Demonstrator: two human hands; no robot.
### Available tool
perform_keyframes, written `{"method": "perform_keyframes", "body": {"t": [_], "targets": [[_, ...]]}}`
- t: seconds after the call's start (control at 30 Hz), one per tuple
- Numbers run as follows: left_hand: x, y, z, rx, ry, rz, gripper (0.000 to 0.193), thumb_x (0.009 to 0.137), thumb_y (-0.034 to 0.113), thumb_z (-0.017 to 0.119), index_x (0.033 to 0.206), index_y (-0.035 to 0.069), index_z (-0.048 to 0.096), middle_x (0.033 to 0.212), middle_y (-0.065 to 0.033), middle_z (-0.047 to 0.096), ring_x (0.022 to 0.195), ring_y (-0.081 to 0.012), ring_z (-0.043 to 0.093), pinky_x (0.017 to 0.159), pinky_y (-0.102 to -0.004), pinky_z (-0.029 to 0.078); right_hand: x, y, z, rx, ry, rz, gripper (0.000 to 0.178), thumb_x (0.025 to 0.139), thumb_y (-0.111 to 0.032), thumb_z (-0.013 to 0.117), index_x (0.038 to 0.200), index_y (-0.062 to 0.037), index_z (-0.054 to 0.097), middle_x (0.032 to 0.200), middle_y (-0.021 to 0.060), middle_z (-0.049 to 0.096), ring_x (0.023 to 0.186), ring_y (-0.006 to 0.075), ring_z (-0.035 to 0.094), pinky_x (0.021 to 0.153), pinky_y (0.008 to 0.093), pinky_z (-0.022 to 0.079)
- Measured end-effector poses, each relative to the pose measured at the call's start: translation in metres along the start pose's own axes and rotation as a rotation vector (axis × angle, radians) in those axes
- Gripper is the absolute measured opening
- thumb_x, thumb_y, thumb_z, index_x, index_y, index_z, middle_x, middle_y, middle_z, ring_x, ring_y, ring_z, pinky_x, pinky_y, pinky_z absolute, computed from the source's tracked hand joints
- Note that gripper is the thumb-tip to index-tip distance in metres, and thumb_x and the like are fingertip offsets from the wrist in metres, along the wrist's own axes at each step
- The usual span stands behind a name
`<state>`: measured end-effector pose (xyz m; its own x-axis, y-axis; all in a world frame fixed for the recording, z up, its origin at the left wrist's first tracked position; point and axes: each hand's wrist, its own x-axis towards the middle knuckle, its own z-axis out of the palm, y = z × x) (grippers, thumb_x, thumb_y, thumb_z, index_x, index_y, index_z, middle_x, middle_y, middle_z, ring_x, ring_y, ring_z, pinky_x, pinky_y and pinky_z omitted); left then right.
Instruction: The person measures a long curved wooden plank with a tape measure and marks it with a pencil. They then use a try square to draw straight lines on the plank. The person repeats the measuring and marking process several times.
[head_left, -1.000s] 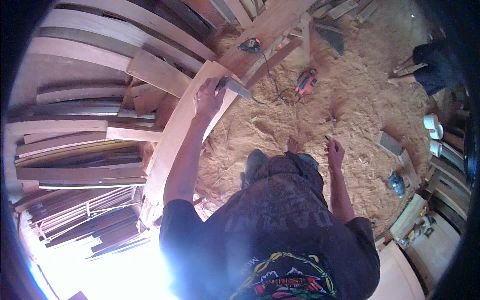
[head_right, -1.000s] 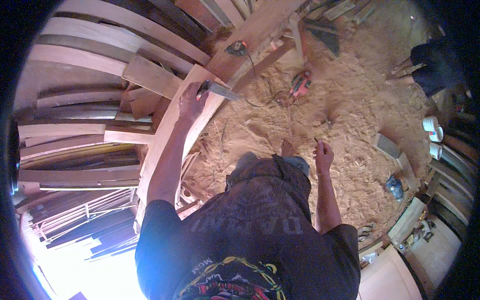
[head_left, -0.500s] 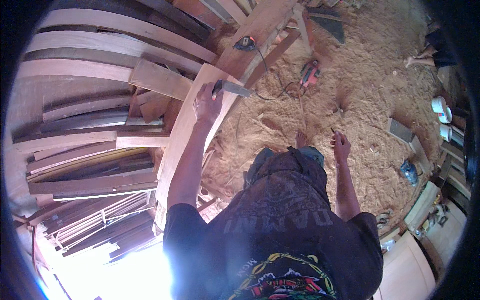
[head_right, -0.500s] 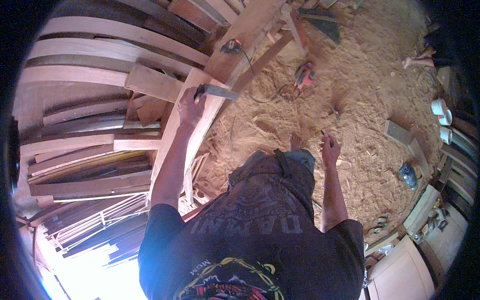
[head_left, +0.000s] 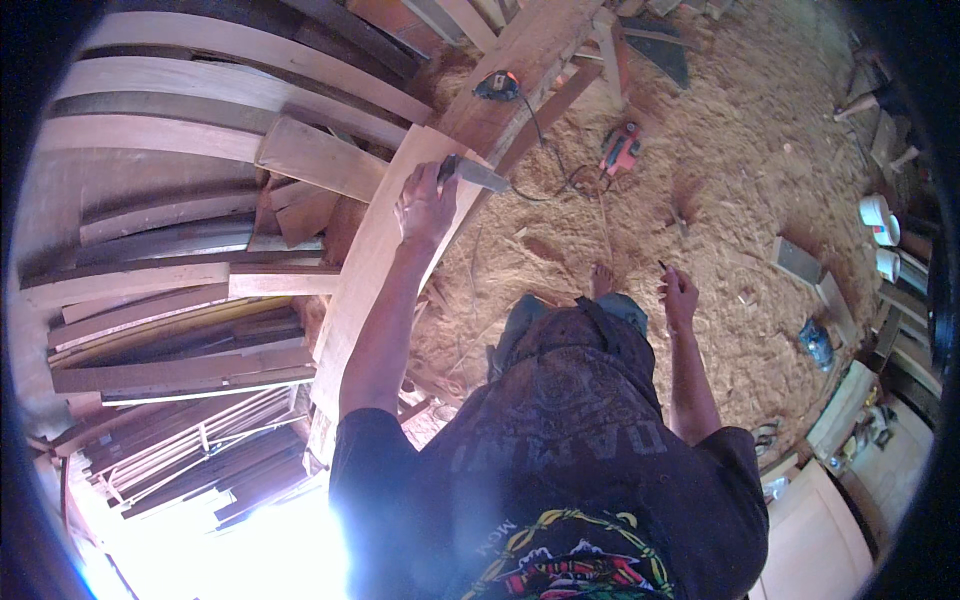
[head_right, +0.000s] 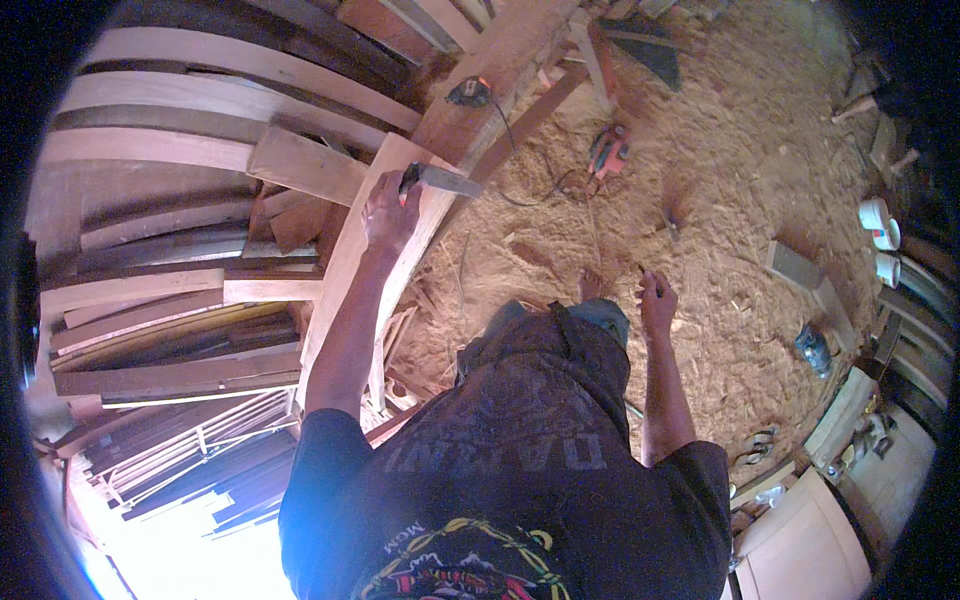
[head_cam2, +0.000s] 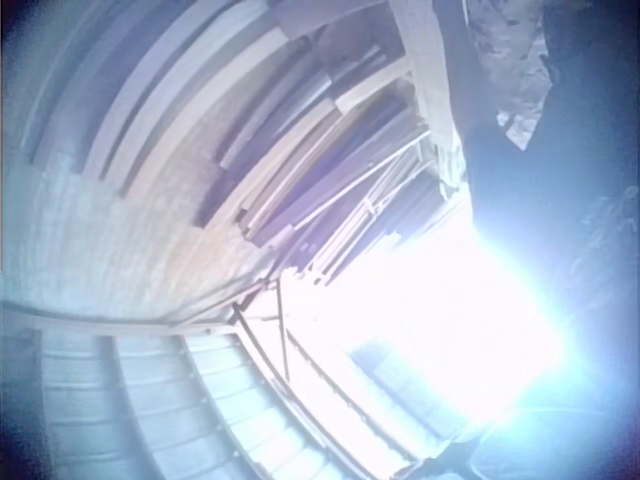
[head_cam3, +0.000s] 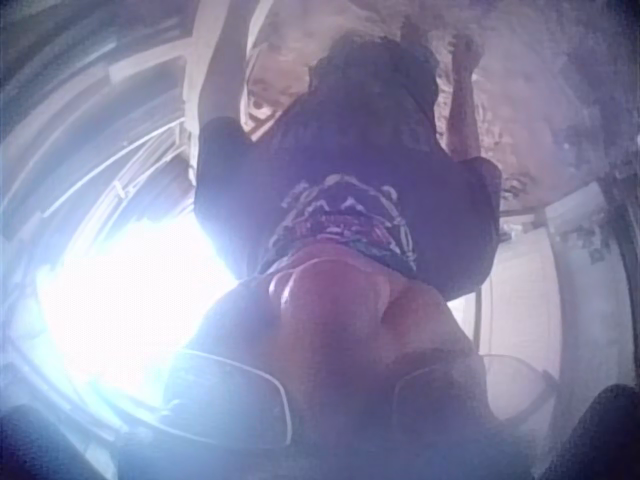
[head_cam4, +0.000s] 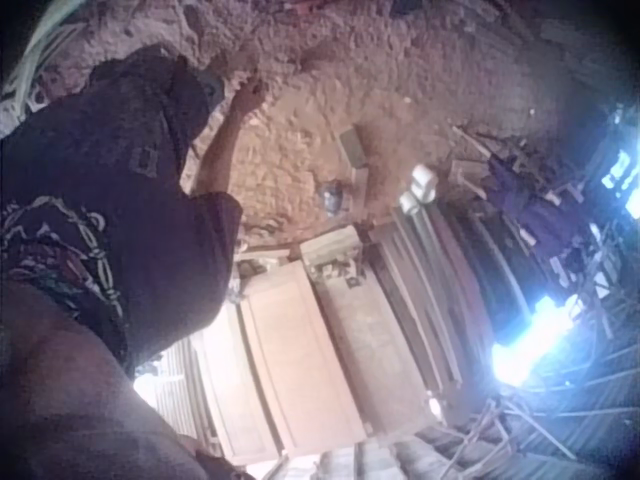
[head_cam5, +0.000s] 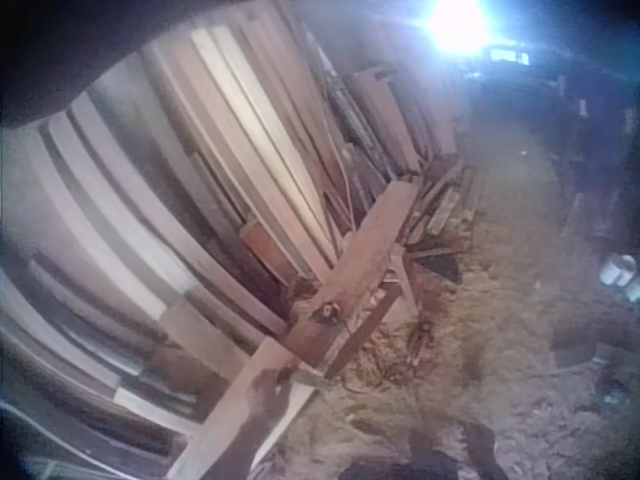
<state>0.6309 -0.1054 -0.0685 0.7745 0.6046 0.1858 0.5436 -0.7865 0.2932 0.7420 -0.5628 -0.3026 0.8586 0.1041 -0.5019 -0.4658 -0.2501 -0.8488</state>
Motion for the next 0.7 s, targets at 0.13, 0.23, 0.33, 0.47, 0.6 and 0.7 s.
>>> {"method": "perform_keyframes", "body": {"t": [0.13, 0.23, 0.33, 0.47, 0.6, 0.7], "targets": [[0.0, -0.003, 0.002, 0.005, -0.025, 0.023, 0.028, 0.093, 0.026, 0.072, 0.115, 0.01, 0.064, 0.11, -0.0126, 0.068, 0.104, -0.0388, 0.067, 0.086, -0.0541, 0.054, 0.003, 0.002, -0.001, -0.034, 0.012, 0.027, 0.038, 0.102, -0.037, 0.067, 0.12, -0.0034, 0.073, 0.095, 0.005, 0.073, 0.073, 0.0118, 0.068, 0.058, 0.0283, 0.051], [0.0, -0.006, 0.004, -0.003, 0.025, 0.065, 0.029, 0.093, 0.027, 0.072, 0.115, 0.01, 0.063, 0.108, -0.013, 0.068, 0.101, -0.0394, 0.067, 0.085, -0.0536, 0.055, 0.003, 0.003, 0.003, -0.016, -0.001, 0.073, 0.039, 0.102, -0.037, 0.067, 0.12, -0.0034, 0.073, 0.094, 0.0048, 0.073, 0.073, 0.0119, 0.067, 0.058, 0.0281, 0.051], [0.0, -0.007, 0.006, -0.008, 0.063, 0.098, 0.029, 0.094, 0.028, 0.071, 0.114, 0.009, 0.063, 0.107, -0.013, 0.068, 0.1, -0.0399, 0.067, 0.084, -0.054, 0.054, 0.003, 0.003, 0.008, -0.017, -0.006, 0.038, 0.038, 0.102, -0.037, 0.067, 0.12, -0.0033, 0.073, 0.095, 0.005, 0.073, 0.074, 0.0123, 0.068, 0.058, 0.0282, 0.051], [0.0, -0.007, 0.005, 0.012, 0.021, 0.077, 0.029, 0.095, 0.03, 0.07, 0.114, 0.009, 0.062, 0.107, -0.0134, 0.068, 0.1, -0.0395, 0.067, 0.084, -0.0538, 0.054, 0.006, 0.004, 0.014, 0.007, -0.008, -0.006, 0.033, 0.102, -0.033, 0.067, 0.116, -0.0038, 0.074, 0.09, 0.0051, 0.074, 0.069, 0.0117, 0.069, 0.055, 0.0276, 0.051], [0.001, -0.008, 0.006, 0.005, 0.013, 0.072, 0.029, 0.096, 0.031, 0.07, 0.113, 0.009, 0.062, 0.107, -0.013, 0.068, 0.1, -0.039, 0.067, 0.084, -0.0536, 0.054, 0.012, 0.006, 0.016, -0.018, -0.013, -0.01, 0.035, 0.102, -0.034, 0.068, 0.114, -0.0022, 0.074, 0.09, 0.0063, 0.074, 0.069, 0.0121, 0.069, 0.055, 0.0276, 0.051], [0.001, -0.009, 0.006, 0.015, 0.0, 0.071, 0.03, 0.096, 0.032, 0.07, 0.113, 0.009, 0.062, 0.108, -0.0125, 0.068, 0.1, -0.0388, 0.067, 0.084, -0.0535, 0.054, 0.015, 0.005, 0.017, -0.029, -0.031, -0.02, 0.036, 0.102, -0.036, 0.067, 0.114, -0.0025, 0.074, 0.091, 0.0049, 0.073, 0.071, 0.0111, 0.066, 0.056, 0.0273, 0.05]]}}
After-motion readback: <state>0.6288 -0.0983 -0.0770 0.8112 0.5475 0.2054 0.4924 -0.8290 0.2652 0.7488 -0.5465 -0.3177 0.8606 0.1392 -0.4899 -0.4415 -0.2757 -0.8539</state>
